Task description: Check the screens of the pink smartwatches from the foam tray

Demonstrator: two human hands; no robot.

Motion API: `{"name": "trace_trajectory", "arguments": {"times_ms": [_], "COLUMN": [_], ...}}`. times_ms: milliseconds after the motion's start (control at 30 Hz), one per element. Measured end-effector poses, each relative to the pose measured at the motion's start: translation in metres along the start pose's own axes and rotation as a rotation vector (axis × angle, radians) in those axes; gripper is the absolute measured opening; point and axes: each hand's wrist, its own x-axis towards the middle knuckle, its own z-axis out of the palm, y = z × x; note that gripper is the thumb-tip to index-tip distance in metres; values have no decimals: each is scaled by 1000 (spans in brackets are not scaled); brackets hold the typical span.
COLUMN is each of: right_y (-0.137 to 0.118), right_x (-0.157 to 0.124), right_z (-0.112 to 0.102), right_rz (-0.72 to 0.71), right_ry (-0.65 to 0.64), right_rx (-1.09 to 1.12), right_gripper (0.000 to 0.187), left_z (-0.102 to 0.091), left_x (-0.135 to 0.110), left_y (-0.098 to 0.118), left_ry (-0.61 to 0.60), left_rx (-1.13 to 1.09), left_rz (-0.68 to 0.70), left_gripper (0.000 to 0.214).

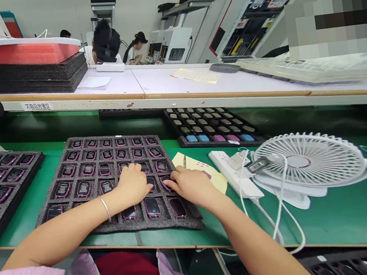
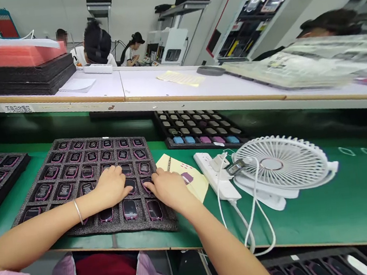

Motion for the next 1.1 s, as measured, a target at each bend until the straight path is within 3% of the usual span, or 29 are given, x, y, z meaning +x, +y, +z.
{"name": "trace_trajectory", "arguments": {"times_ms": [200,300,400,467,567,633,733,867,1000,1100], "right_y": [-1,1,5,8,5,-6,-32,-65,-79,-81], "right_x": [-4,-3,1,5,17,28,46,61,66,66], "right_z": [26,29,25,21,13,7,-2,-16,-19,-10], "right_rz": [-70,-79,-86,-97,-126,-134,-158,-278,-379,-368], "right_ry": [174,133,87,97,50,-61,-263,-426,-414,-404], "right_rx": [301,413,510,758,1336,1677,2015,2179,2183,2192], "right_gripper": [11,2,9,14,27,40,55,53,50,52], "left_z": [12,13,6,-6,-30,-45,-59,-63,-57,-47], "left_x": [-2,-1,0,-3,-14,-23,-35,-42,-44,-43], "left_y": [2,3,-2,-12,-32,-45,-58,-63,-65,-67], "left_ry": [18,-2,-4,1,6,44,134,279,413,388], "left_rx": [-166,-342,-550,-707,-920,-1100,-1387,-1320,-1141,-1129], "left_rz": [-31,-9,-7,-33,-72,-121,-270,-356,-314,-309], "left_gripper": [30,14,12,12,18,31,49,45,34,33]}}
